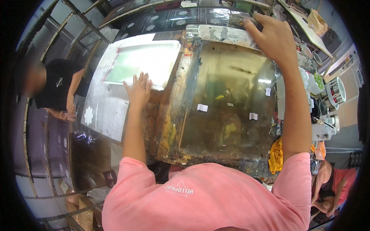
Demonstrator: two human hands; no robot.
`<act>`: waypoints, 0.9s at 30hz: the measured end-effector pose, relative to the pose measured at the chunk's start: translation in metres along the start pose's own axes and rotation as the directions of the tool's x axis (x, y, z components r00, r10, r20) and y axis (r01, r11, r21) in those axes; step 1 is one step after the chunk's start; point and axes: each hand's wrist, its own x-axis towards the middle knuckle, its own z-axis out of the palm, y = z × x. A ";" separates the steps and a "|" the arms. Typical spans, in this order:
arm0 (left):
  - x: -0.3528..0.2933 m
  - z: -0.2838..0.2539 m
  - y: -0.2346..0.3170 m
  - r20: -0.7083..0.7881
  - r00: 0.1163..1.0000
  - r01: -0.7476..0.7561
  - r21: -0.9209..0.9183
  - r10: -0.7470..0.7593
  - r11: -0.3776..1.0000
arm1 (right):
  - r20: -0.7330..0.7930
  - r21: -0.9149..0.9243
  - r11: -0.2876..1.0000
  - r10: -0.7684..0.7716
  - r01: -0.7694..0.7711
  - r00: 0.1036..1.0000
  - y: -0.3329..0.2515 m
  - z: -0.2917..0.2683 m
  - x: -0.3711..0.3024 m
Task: The person repeatedly applies green ink across a screen-printing frame using a squeegee, then lifts the frame to reveal a flower-shaped print on a white substrate. The process is repeated multiple times in a continuous loop.
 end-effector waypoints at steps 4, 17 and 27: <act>0.009 0.005 -0.010 -0.029 0.999 0.011 -0.076 -0.014 0.997 | 0.013 0.006 1.000 0.013 -0.013 1.000 -0.003 -0.003 0.001; 0.009 -0.061 0.093 -0.192 0.929 -0.355 -0.232 0.316 0.906 | -0.002 0.002 1.000 0.008 -0.008 1.000 -0.005 -0.003 -0.002; -0.070 0.043 0.283 0.003 0.764 -0.595 -0.384 0.645 0.706 | -0.066 0.024 1.000 -0.009 0.011 0.998 -0.007 -0.006 -0.001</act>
